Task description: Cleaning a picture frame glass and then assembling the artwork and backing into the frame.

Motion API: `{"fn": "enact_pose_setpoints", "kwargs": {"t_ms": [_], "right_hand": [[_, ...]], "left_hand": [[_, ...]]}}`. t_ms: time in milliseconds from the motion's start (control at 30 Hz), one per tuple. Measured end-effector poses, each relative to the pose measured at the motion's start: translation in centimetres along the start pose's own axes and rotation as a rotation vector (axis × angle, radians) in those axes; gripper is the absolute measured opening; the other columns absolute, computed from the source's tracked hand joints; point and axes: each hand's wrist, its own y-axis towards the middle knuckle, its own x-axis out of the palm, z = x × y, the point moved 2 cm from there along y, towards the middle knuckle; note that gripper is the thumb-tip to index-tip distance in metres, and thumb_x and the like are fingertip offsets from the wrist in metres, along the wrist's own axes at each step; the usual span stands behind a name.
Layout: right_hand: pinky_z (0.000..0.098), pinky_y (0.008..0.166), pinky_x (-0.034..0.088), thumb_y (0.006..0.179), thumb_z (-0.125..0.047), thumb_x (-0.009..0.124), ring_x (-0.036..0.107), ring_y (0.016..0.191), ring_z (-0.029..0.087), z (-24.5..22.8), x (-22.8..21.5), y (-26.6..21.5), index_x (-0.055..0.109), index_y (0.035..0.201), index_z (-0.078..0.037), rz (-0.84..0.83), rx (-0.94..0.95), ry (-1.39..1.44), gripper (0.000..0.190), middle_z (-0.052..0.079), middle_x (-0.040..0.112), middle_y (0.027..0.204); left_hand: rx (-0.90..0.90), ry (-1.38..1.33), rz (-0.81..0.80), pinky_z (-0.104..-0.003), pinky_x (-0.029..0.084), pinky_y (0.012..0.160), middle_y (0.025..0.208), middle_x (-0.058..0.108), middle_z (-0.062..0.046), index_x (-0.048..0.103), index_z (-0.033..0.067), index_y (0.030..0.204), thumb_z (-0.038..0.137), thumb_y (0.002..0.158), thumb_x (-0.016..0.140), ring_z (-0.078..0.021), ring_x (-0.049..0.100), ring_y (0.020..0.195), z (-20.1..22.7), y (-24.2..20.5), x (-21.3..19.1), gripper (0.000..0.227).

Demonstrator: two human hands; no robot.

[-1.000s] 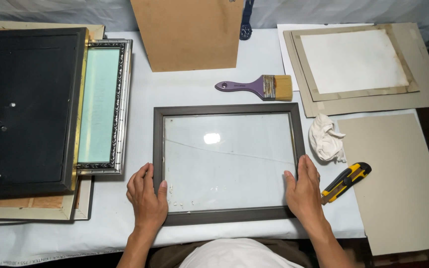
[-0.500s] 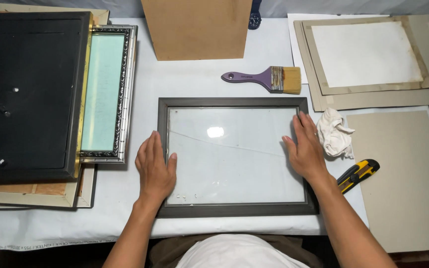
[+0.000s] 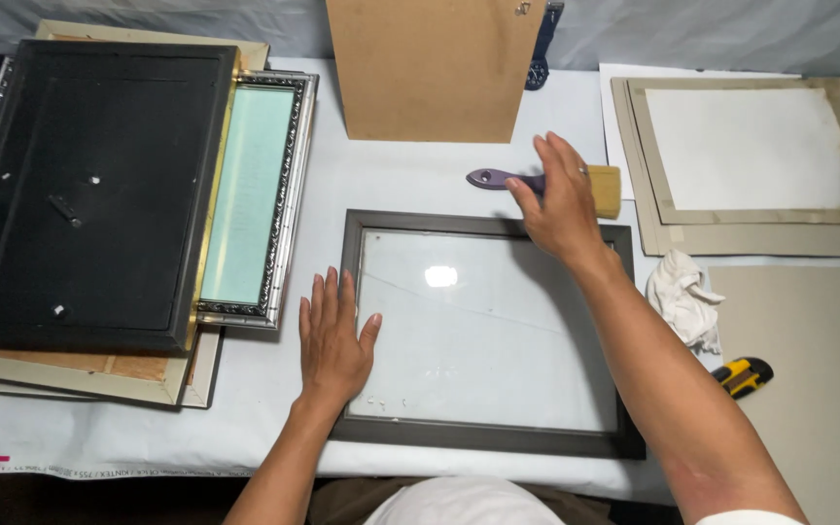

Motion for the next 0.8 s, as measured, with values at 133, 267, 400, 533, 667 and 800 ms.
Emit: {"fn": "enact_pose_setpoints", "kwargs": {"t_ms": [133,267,400,533,667,800], "right_hand": [[0.0549,0.119,0.03,0.101,-0.028,0.071,0.042,0.142,0.044,-1.3,2.7,5.9,0.042,0.152,0.005,-0.025,0.025,0.124,0.067,0.026,0.047,0.15],[0.0482,0.113,0.038,0.101,-0.023,0.062,0.045,0.139,0.041,-1.9,3.7,9.2,0.031,0.151,0.009,-0.045,0.202,0.152,0.066,0.03,0.042,0.15],[0.0462,0.101,0.046,0.099,-0.014,0.061,0.055,0.122,0.036,-4.4,0.9,6.9,0.041,0.146,0.004,0.106,0.115,0.172,0.054,0.025,0.052,0.134],[0.0417,0.105,0.048,0.094,-0.002,0.065,0.058,0.119,0.032,-3.8,-6.5,-0.4,0.055,0.136,0.006,0.153,0.063,0.21,0.044,0.022,0.057,0.131],[0.0514,0.1,0.047,0.099,-0.002,0.064,0.058,0.116,0.041,8.0,-12.4,-4.3,0.06,0.128,0.007,0.181,0.292,-0.159,0.031,0.026,0.062,0.125],[0.0539,0.087,0.055,0.102,-0.021,0.066,0.064,0.112,0.039,13.4,-16.5,-4.7,0.054,0.136,0.008,0.189,1.074,0.084,0.047,0.029,0.062,0.125]], "left_hand": [[-0.012,-0.006,0.013,-0.054,0.001,0.123,0.166,0.02,-0.021,0.025,0.0052,0.159,0.047,0.105,0.039,-0.0362,0.011,0.155,-0.4,0.3,0.6,0.07],[0.061,0.105,0.181,-0.059,0.0,0.12,0.165,0.023,-0.019,0.028,0.0021,0.156,0.043,0.1,0.045,-0.0361,0.009,0.154,-1.5,0.3,2.1,0.071],[0.064,0.087,0.187,-0.059,0.0,0.121,0.165,0.024,-0.019,0.03,0.0023,0.155,0.045,0.1,0.045,-0.0355,0.009,0.155,-1.7,0.5,2.3,0.071],[0.08,0.067,0.175,-0.058,0.002,0.121,0.165,0.025,-0.018,0.031,0.0029,0.156,0.044,0.101,0.043,-0.0358,0.011,0.155,-1.6,0.6,1.9,0.07],[0.086,0.098,0.152,-0.057,-0.002,0.122,0.166,0.022,-0.017,0.027,0.0043,0.157,0.052,0.103,0.032,-0.0335,0.007,0.156,-2.2,0.6,2.5,0.073],[0.069,0.105,0.166,-0.056,-0.001,0.122,0.166,0.024,-0.015,0.029,0.0058,0.157,0.054,0.102,0.033,-0.0322,0.008,0.156,-2.2,0.6,2.6,0.073]]}}
